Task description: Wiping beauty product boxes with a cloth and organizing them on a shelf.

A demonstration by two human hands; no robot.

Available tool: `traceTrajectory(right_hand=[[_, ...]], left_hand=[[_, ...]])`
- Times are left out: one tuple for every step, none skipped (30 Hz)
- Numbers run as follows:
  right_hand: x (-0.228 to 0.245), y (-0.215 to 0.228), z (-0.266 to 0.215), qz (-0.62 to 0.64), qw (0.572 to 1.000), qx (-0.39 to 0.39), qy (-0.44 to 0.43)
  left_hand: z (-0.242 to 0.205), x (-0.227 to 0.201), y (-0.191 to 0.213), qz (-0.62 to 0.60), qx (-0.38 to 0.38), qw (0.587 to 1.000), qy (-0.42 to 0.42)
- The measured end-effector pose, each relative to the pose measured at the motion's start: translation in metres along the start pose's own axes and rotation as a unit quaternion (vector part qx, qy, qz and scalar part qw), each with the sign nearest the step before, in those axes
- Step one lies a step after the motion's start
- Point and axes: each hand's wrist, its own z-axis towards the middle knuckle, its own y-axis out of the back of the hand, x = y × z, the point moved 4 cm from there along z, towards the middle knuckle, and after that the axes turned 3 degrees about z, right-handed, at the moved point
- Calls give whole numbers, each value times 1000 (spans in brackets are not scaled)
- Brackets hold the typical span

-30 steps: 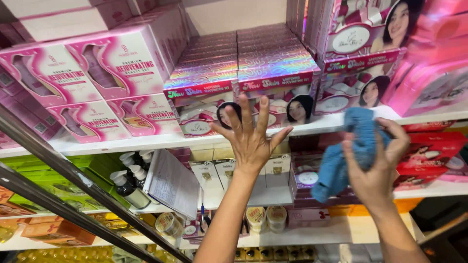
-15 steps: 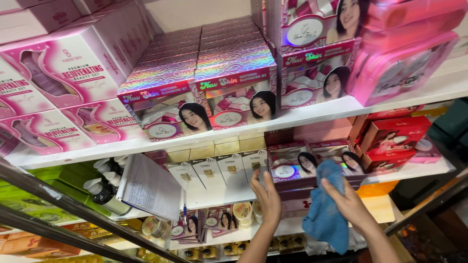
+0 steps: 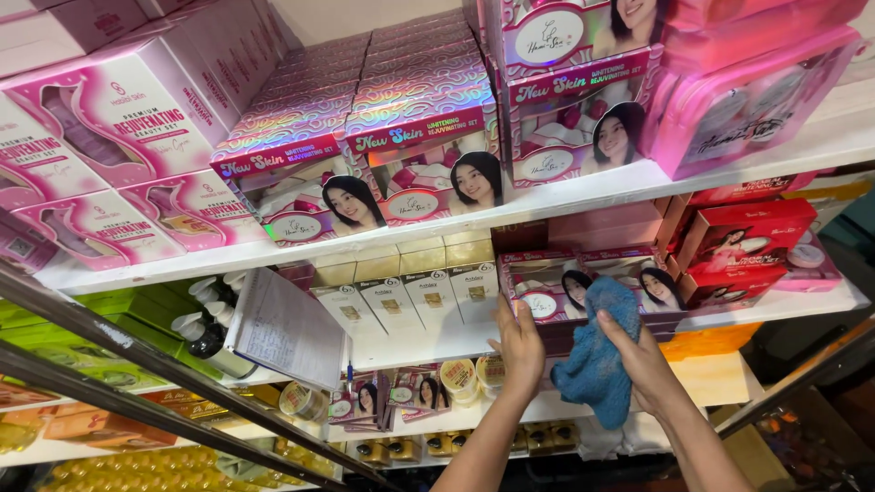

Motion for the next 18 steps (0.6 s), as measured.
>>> traceTrajectory(right_hand=[[4, -3, -3, 0, 1000, 2, -2], [8, -6, -6, 11, 1000, -4, 1], [11, -8, -10, 23, 1000, -11, 3], [11, -9, -12, 22, 1000, -9, 1], [12, -9, -13, 22, 1000, -17, 6], [14, -9, -13, 21, 999, -24, 11], [13, -5, -13, 19, 999, -24, 8], [13, -1, -14, 19, 999, -18, 31], [14, 3, -15, 18, 998, -11, 54], [21, 1, -22, 15, 999, -11, 51], [28, -1, -29, 7, 998, -3, 61], [36, -4, -35, 0, 997, 6, 71], [43, -7, -43, -2, 998, 5, 67], [47, -11, -50, -36, 999, 5, 34], [50, -15, -58, -70, 998, 5, -1], [44, -13, -60, -72, 997, 5, -6], [37, -13, -64, -109, 994, 27, -15], [31, -13, -67, -146, 988, 49, -24]], left_hand=[[-8, -8, 4, 0, -2, 1000, 2], [-16, -18, 8, -37, -10, 999, -19], [-25, -28, 13, -74, -17, 996, -39], [-29, -36, 19, -74, -19, 996, -36], [-32, -44, 23, -176, -2, 984, -19], [-34, -53, 26, -276, 14, 961, -1], [-36, -54, 31, -276, 13, 961, 2], [-38, -56, 36, -329, 9, 944, -4], [-40, -58, 40, -381, 5, 925, -8], [-44, -61, 53, -382, 4, 924, -5], [-48, -61, 60, -427, 40, 901, 72], [-53, -60, 67, -468, 74, 868, 147], [-57, -53, 74, -468, 73, 867, 151], [-60, -49, 78, -484, 124, 857, 129], [-65, -44, 82, -499, 173, 842, 107], [-69, -38, 88, -500, 171, 842, 112], [-74, -32, 94, -517, 176, 829, 124], [-78, -27, 99, -534, 179, 815, 136]])
